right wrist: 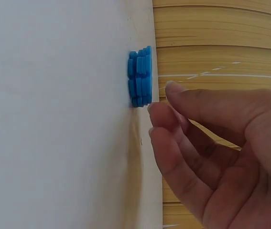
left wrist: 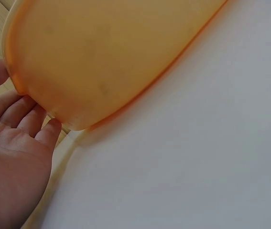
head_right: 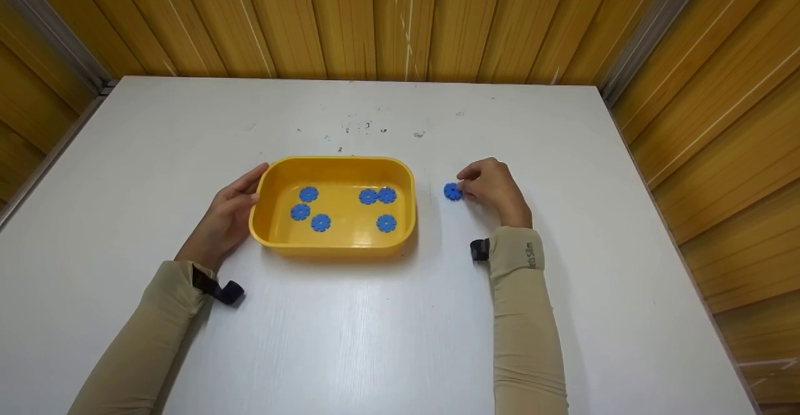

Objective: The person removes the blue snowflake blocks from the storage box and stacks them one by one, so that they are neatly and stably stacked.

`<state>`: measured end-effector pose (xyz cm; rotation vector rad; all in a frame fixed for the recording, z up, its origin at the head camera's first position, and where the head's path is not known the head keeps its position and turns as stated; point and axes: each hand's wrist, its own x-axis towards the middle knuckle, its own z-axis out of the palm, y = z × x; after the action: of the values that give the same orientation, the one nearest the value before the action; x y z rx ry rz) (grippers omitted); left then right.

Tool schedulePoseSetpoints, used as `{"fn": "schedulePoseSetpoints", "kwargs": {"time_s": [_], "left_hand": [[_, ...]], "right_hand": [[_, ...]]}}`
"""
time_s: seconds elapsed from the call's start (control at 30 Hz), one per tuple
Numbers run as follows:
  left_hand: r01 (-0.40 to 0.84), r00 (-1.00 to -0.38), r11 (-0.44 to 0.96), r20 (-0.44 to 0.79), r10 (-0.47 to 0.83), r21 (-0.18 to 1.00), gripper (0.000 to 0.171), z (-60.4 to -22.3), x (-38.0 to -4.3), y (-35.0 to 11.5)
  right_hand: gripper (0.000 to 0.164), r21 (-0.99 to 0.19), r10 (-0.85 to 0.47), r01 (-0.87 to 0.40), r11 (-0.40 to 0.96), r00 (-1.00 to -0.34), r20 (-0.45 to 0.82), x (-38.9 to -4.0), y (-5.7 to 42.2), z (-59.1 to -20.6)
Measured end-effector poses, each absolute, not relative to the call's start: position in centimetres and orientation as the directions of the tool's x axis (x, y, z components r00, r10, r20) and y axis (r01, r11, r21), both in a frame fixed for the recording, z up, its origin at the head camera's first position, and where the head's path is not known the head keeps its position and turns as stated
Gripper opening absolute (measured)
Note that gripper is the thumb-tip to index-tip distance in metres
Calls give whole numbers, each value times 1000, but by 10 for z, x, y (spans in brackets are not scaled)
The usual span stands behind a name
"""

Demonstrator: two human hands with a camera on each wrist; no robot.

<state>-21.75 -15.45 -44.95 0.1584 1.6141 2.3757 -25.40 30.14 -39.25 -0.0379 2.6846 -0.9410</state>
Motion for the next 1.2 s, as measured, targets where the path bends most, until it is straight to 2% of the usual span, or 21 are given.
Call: {"fn": "schedulePoseSetpoints", "kwargs": {"time_s": [0.43,0.87,1.2], "left_hand": [[-136,-957,-367,-27,287,920,65,-447,-216,-154],[-137,-961,-380,-29,276,915,66,-450,-217,-156],[-138,-961,-384,-30,274,913,65,-449,-217,-156]], "right_hand": [[37,-617,-114,65,784,-962,-246,-254,290,-378],[36,-615,-198,-30,788,-958,-207,-256,252,-342],[29,-591,-328,-173,788,-930,-165,-262,217,-321]]}}
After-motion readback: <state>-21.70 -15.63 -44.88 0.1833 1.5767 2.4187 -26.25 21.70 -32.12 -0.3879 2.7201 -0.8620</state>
